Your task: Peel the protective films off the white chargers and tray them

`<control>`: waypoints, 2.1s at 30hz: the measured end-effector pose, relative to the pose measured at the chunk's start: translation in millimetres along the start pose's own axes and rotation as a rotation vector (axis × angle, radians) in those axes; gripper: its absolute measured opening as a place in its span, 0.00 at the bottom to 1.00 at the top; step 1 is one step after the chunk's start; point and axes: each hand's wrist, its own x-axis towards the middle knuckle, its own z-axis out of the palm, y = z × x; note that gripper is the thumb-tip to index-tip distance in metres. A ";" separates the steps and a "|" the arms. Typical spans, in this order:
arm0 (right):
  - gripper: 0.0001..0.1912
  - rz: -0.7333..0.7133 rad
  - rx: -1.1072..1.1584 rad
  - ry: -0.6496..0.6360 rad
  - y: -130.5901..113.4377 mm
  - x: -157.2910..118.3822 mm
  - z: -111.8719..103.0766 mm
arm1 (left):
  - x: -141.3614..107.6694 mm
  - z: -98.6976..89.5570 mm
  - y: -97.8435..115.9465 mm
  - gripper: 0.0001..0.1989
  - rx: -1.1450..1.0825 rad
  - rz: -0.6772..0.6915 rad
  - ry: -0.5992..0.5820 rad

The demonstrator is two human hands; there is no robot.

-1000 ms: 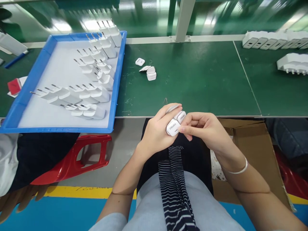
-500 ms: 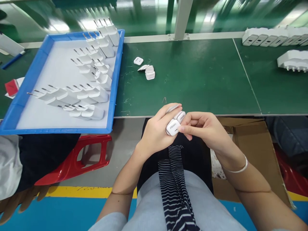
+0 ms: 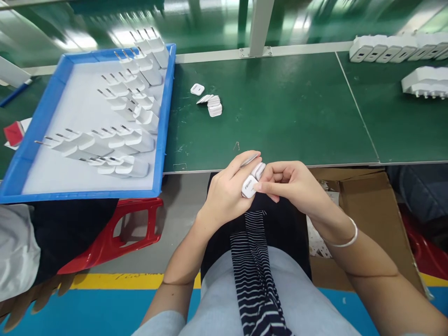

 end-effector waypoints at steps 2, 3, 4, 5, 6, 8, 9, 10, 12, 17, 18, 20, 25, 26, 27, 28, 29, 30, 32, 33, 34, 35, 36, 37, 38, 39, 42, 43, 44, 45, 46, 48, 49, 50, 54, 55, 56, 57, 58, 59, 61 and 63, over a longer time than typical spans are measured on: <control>0.17 0.003 -0.012 -0.001 0.0 1.2 -0.5 | -0.1 0.3 -0.6 0.21 0.010 0.009 -0.002; 0.17 0.005 -0.017 -0.002 0.0 1.6 -0.8 | -0.2 0.5 -0.7 0.21 0.014 0.014 -0.001; 0.17 0.007 -0.022 -0.002 0.0 1.8 -0.9 | -0.3 0.6 -0.6 0.21 0.018 0.018 0.000; 0.18 0.007 -0.026 -0.004 0.1 1.8 -1.1 | -0.4 0.7 -0.5 0.21 0.022 0.021 0.001; 0.18 0.008 -0.028 -0.004 0.3 1.6 -1.1 | -0.5 0.8 -0.2 0.21 0.025 0.024 0.001; 0.18 0.005 -0.020 0.001 1.4 0.8 -0.6 | -0.9 1.3 0.3 0.21 0.025 0.034 0.002; 0.18 0.003 -0.014 0.006 2.2 0.3 -0.1 | -1.2 1.7 0.4 0.21 0.022 0.038 0.003; 0.18 0.001 -0.010 0.016 3.2 -0.3 0.6 | -1.4 2.3 0.3 0.21 0.018 0.041 0.004; 0.19 -0.006 -0.005 0.043 5.3 -1.6 2.3 | -1.7 3.9 -0.4 0.21 -0.002 0.043 0.011; 0.16 -0.113 0.053 0.053 9.1 -7.1 4.4 | 0.5 7.0 -2.4 0.19 -0.195 -0.006 0.117; 0.14 -0.155 0.078 0.050 9.9 -8.6 4.2 | 1.2 6.7 -2.1 0.19 -0.242 -0.030 0.136; 0.12 -0.249 0.126 0.085 11.9 -11.8 4.1 | 2.4 5.3 -0.5 0.19 -0.321 -0.075 0.149; 0.09 -0.351 0.090 0.308 19.8 -17.1 14.1 | 2.3 0.9 3.6 0.21 -0.430 -0.122 0.140; 0.15 -0.334 0.077 0.314 21.9 -17.2 18.0 | 1.8 0.5 3.7 0.21 -0.436 -0.126 0.142; 0.19 -0.314 0.074 0.307 24.0 -17.0 22.2 | 1.2 0.3 3.7 0.21 -0.439 -0.128 0.146; 0.21 -0.300 0.079 0.295 26.2 -16.4 26.2 | 0.5 0.3 3.6 0.21 -0.437 -0.125 0.151; 0.22 -0.290 0.088 0.287 28.3 -15.7 29.8 | -0.3 0.6 3.6 0.21 -0.432 -0.119 0.154; 0.22 -0.285 0.095 0.284 30.3 -14.8 32.8 | -1.2 1.0 3.8 0.21 -0.425 -0.114 0.161; 0.22 -0.283 0.103 0.288 33.0 -13.1 36.2 | -3.0 2.6 5.0 0.21 -0.402 -0.117 0.177; 0.22 -0.284 0.107 0.289 33.7 -12.5 36.9 | -3.8 3.7 5.8 0.21 -0.387 -0.125 0.189; 0.22 -0.281 0.112 0.288 33.9 -12.1 36.9 | -4.6 4.9 6.6 0.21 -0.372 -0.136 0.199; 0.22 -0.276 0.117 0.285 33.7 -11.9 36.8 | -5.2 6.3 7.3 0.21 -0.356 -0.145 0.207; 0.22 -0.267 0.125 0.281 33.3 -11.8 36.5 | -5.9 7.7 7.8 0.20 -0.340 -0.149 0.210; 0.22 -0.255 0.134 0.275 32.8 -11.7 36.6 | -6.5 8.9 8.2 0.21 -0.323 -0.142 0.207; 0.23 -0.243 0.143 0.270 32.3 -11.5 37.0 | -7.1 10.0 8.7 0.21 -0.302 -0.125 0.200; 0.24 -0.232 0.150 0.268 32.2 -11.0 38.0 | -8.0 10.6 9.5 0.21 -0.273 -0.103 0.190; 0.25 -0.233 0.133 0.298 34.1 -8.7 44.9 | -12.4 9.6 15.7 0.22 -0.145 -0.052 0.182; 0.23 -0.245 0.113 0.337 35.3 -7.7 48.2 | -14.1 8.7 18.7 0.22 -0.090 -0.026 0.177; 0.21 -0.260 0.094 0.373 36.7 -6.6 51.7 | -15.6 7.9 21.6 0.23 -0.032 0.008 0.163; 0.20 -0.267 0.076 0.390 38.2 -5.5 55.2 | -16.4 7.5 23.5 0.24 0.017 0.043 0.138; 0.20 -0.272 0.065 0.394 40.0 -4.1 58.7 | -16.3 7.6 23.7 0.25 0.049 0.069 0.110; 0.22 -0.300 0.071 0.372 45.7 -1.5 64.8 | -13.0 8.0 18.0 0.25 0.050 0.071 0.088; 0.22 -0.331 0.085 0.349 50.5 -0.8 67.1 | -10.3 7.6 12.7 0.23 0.019 0.042 0.113; 0.23 -0.373 0.095 0.342 57.3 -0.8 68.4 | -7.5 6.4 7.0 0.22 -0.023 0.016 0.151; 0.21 -0.606 -0.245 0.318 104.8 -5.5 58.1 | -6.3 -11.6 -5.4 0.23 -0.252 -0.149 0.278; 0.19 -0.572 -0.443 0.204 119.0 -4.7 51.8 | -10.3 -19.6 -5.6 0.24 -0.309 -0.188 0.300; 0.16 -0.529 -0.538 0.166 132.4 -2.0 45.0 | -15.8 -28.4 -5.5 0.25 -0.345 -0.225 0.323; 0.13 -0.472 -0.609 0.149 144.4 2.8 38.4 | -22.5 -37.3 -5.4 0.25 -0.363 -0.256 0.339; 0.11 -0.403 -0.662 0.152 154.6 9.4 32.6 | -29.6 -45.7 -5.5 0.26 -0.370 -0.280 0.352; 0.12 -0.335 -0.699 0.174 162.7 17.0 28.1 | -36.7 -53.0 -5.8 0.26 -0.370 -0.301 0.359; 0.17 -0.197 -0.769 0.210 173.9 31.5 23.7 | -49.7 -62.6 -6.4 0.27 -0.364 -0.332 0.360; 0.19 -0.084 -0.804 0.225 180.3 40.0 23.8 | -61.5 -66.7 -4.9 0.28 -0.355 -0.364 0.348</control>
